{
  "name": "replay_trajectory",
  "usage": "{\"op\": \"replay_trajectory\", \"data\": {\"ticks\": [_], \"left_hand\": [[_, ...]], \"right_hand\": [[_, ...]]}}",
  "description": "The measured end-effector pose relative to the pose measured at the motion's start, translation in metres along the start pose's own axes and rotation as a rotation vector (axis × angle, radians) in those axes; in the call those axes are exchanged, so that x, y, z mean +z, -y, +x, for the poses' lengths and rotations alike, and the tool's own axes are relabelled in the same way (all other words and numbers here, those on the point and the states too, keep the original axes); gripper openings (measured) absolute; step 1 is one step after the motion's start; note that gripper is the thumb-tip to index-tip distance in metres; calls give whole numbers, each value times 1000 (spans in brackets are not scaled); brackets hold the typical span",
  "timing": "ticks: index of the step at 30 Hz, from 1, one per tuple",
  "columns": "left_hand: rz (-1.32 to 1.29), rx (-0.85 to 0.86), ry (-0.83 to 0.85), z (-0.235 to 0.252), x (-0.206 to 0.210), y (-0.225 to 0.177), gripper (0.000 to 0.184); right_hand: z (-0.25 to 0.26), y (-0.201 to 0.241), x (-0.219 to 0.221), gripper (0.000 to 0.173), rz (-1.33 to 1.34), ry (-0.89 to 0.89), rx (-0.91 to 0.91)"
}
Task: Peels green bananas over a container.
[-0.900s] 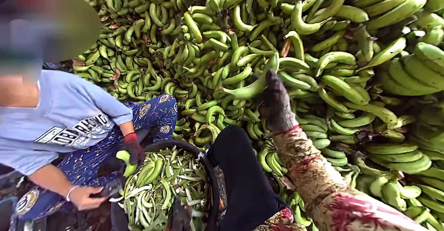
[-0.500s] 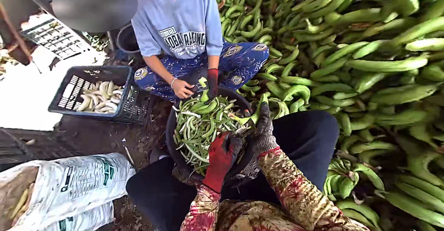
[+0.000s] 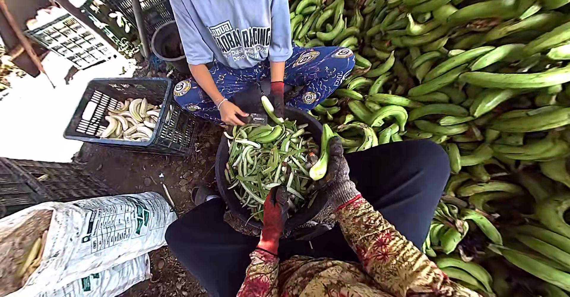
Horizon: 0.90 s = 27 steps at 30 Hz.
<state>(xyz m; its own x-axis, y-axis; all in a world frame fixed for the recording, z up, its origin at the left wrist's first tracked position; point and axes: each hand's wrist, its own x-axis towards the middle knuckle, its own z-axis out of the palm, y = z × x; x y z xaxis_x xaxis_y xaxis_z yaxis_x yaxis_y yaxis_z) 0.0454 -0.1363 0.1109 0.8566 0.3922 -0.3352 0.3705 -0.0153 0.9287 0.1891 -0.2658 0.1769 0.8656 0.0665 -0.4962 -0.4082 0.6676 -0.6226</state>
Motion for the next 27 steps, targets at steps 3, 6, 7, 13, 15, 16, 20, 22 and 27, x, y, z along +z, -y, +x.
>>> {"op": "replay_trajectory", "data": {"ticks": [3,6,7,13,15,16,20,22,27], "left_hand": [[6,148,132,0,-11,-28,50],[323,354,251,6,-27,-56,53],[432,389,259,6,-31,-65,54],[627,388,277,3,-38,-82,54],[591,378,264,8,-36,-74,54],[600,375,237,11,-34,-70,52],[804,365,-57,35,-25,-59,46],[854,279,-235,52,-24,-61,47],[730,229,-231,70,-39,-84,45]], "right_hand": [[6,5,-9,43,-254,20,21],[7,8,-9,47,-496,40,10],[7,8,-9,48,-535,51,8],[5,11,5,49,-545,150,136],[4,6,6,51,-555,164,171],[3,3,5,53,-574,181,181],[-8,-20,-3,52,-615,214,185],[-20,-31,-2,54,-607,187,265],[-26,-33,-10,51,-601,202,298]]}}
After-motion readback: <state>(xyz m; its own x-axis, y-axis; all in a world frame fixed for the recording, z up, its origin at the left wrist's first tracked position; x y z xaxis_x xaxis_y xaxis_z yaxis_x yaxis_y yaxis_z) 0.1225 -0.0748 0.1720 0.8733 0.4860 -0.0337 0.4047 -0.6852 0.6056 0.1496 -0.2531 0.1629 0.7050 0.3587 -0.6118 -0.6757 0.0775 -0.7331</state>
